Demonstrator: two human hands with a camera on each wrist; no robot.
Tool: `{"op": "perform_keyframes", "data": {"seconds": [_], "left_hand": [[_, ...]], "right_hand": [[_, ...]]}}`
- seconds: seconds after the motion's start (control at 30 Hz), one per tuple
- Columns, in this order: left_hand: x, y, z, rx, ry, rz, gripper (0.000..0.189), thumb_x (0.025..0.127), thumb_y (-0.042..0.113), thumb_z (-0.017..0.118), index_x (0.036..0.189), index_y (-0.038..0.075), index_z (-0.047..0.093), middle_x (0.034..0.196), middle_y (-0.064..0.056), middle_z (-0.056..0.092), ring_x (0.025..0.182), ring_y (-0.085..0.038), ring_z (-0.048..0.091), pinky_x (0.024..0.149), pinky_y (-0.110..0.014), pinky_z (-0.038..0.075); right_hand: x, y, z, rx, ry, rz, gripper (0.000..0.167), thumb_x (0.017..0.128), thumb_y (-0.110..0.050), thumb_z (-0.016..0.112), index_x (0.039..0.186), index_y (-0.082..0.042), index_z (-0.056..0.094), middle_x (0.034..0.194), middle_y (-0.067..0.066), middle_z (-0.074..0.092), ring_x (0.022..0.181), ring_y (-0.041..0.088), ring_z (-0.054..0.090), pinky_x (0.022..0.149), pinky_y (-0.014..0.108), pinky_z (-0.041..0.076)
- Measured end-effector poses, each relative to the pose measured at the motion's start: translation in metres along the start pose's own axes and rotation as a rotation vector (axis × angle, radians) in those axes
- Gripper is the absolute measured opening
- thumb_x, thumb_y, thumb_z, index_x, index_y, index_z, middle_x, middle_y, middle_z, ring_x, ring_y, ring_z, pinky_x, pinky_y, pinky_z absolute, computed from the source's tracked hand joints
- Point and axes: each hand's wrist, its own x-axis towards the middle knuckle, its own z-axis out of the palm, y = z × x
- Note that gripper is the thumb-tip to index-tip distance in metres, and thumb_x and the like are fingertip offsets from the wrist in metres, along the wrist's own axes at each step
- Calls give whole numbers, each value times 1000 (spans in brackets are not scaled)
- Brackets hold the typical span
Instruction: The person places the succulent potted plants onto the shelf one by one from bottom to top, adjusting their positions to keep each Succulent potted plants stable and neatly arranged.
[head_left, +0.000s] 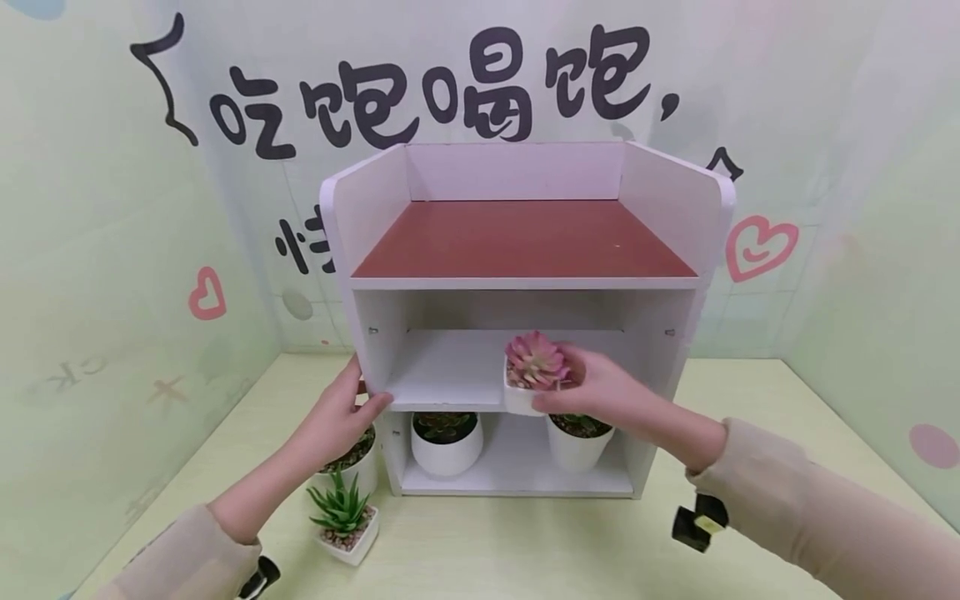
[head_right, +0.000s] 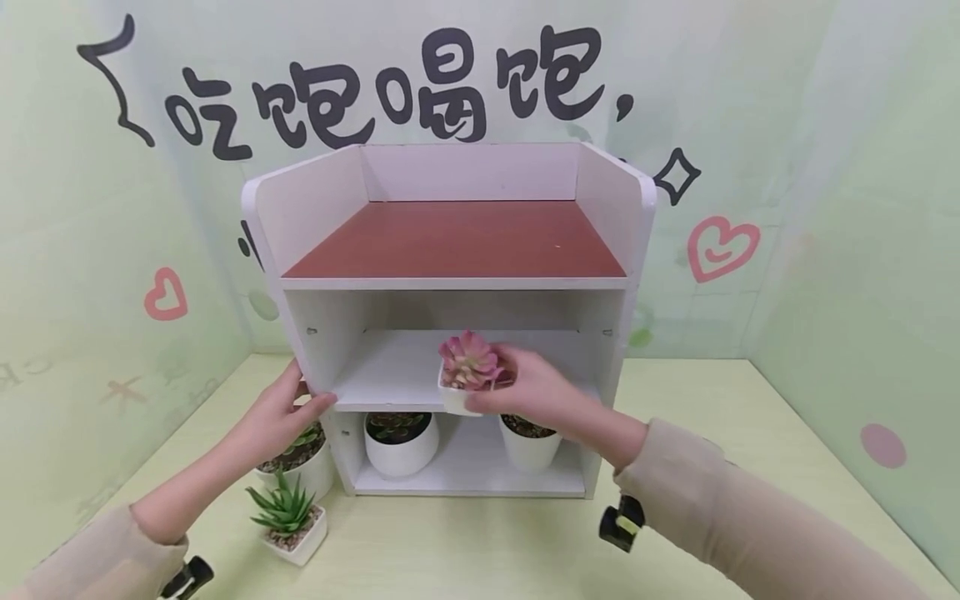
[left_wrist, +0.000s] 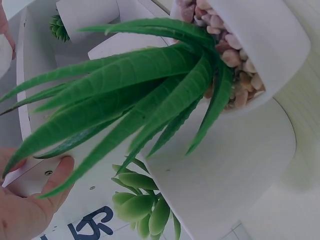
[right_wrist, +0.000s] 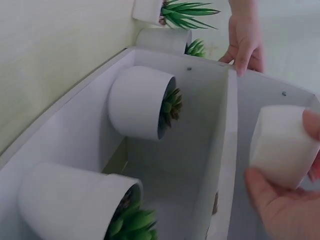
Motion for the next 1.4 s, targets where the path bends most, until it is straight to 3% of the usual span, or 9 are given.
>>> {"op": "perform_keyframes", "data": {"seconds": [0.23, 0.57, 0.83, 1.13, 1.4], "left_hand": [[1, -1, 1, 1, -7, -19, 64, 91, 4, 53, 143, 1, 15, 134, -25, 37, 111, -43, 49, 80, -46, 52], [1, 1, 0, 4, 1, -18, 64, 91, 6, 54, 142, 1, 15, 136, -25, 36, 112, -43, 49, 80, -47, 52], [1, -1, 1, -1, -1, 6, 63, 91, 4, 53, 142, 0, 16, 134, -26, 37, 110, -43, 50, 78, -45, 53], [1, -1, 1, 7, 5, 4, 62, 91, 4, 53, 142, -1, 17, 133, -27, 38, 110, -43, 50, 79, -46, 52], [0, 1, 0, 5, 5, 3, 62, 91, 5, 53, 141, -1, 18, 133, -26, 39, 109, -42, 51, 77, -45, 53]], "right_hand": [[33, -9, 14, -98, 81, 12, 60, 78, -23, 71, 129, -4, 46, 118, 10, 58, 106, 22, 55, 85, 35, 49], [74, -15, 31, -121, -14, -47, 51, 78, -19, 71, 125, -8, 52, 117, 7, 60, 101, 17, 56, 81, 30, 50], [91, -20, 37, -75, -30, -24, 43, 78, -9, 71, 117, -4, 54, 103, 8, 60, 83, 16, 55, 70, 26, 51], [103, -30, 42, -82, -23, 31, 37, 77, -13, 73, 110, -6, 59, 91, 4, 61, 73, 13, 54, 65, 23, 47], [111, -28, 46, -70, -56, 26, 39, 77, -12, 73, 112, -5, 58, 94, 4, 62, 73, 11, 54, 65, 22, 47]]}}
